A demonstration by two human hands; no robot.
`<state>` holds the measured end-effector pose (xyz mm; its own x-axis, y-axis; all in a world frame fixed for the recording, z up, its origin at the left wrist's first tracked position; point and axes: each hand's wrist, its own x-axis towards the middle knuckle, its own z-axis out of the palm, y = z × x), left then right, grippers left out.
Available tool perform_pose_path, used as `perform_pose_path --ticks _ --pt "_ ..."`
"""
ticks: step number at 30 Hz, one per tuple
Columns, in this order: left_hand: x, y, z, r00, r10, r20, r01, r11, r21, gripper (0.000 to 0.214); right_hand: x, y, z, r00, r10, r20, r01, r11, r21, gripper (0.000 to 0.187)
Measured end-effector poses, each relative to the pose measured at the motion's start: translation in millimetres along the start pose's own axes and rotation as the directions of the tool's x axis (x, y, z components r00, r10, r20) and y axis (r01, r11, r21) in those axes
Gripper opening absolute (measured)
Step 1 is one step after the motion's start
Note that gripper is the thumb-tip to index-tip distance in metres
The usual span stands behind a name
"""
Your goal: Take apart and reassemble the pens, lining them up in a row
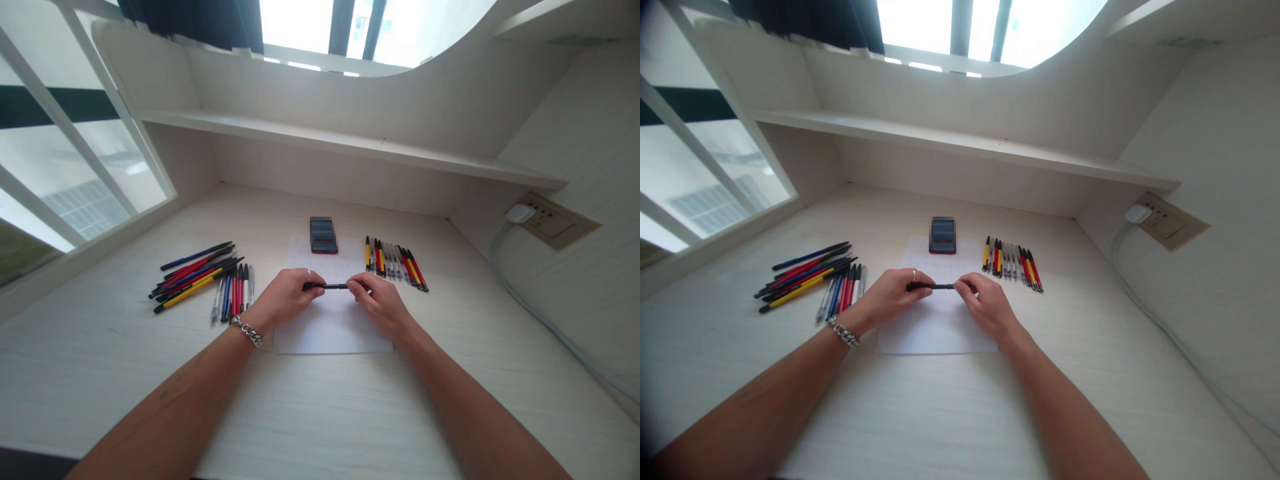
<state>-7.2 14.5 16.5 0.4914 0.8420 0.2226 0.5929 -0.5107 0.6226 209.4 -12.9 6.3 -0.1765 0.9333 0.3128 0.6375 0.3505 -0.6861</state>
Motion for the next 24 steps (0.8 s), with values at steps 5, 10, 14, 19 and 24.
perform_pose_path --ticks 5,10,14,19,24 --pt "-0.1 -0.1 0.2 1.0 0.0 -0.005 0.0 1.0 0.005 0.02 -1.3 -2.0 0.7 0.999 -0.041 -0.011 0.042 0.999 0.035 0.013" --pt "-0.8 0.2 0.2 1.0 0.011 0.011 -0.011 1.0 -0.007 0.021 -1.3 -2.6 1.5 1.0 -0.018 0.016 0.017 0.999 0.039 0.016" --pt "-0.8 -0.3 1.5 1.0 0.011 0.028 -0.012 1.0 0.012 0.021 -1.5 -3.1 2.9 0.996 -0.089 -0.014 0.09 0.995 0.038 0.013" --pt "-0.6 -1.0 4.1 0.999 0.022 -0.029 -0.02 0.999 0.048 0.019 -2.8 -2.8 4.5 0.998 -0.029 0.063 0.029 1.0 -0.004 0.015" --pt "-1.8 4.0 3.5 0.996 0.052 -0.073 -0.044 0.994 0.103 0.018 -4.0 -7.3 4.0 0.991 -0.069 0.116 0.08 0.992 -0.095 0.017"
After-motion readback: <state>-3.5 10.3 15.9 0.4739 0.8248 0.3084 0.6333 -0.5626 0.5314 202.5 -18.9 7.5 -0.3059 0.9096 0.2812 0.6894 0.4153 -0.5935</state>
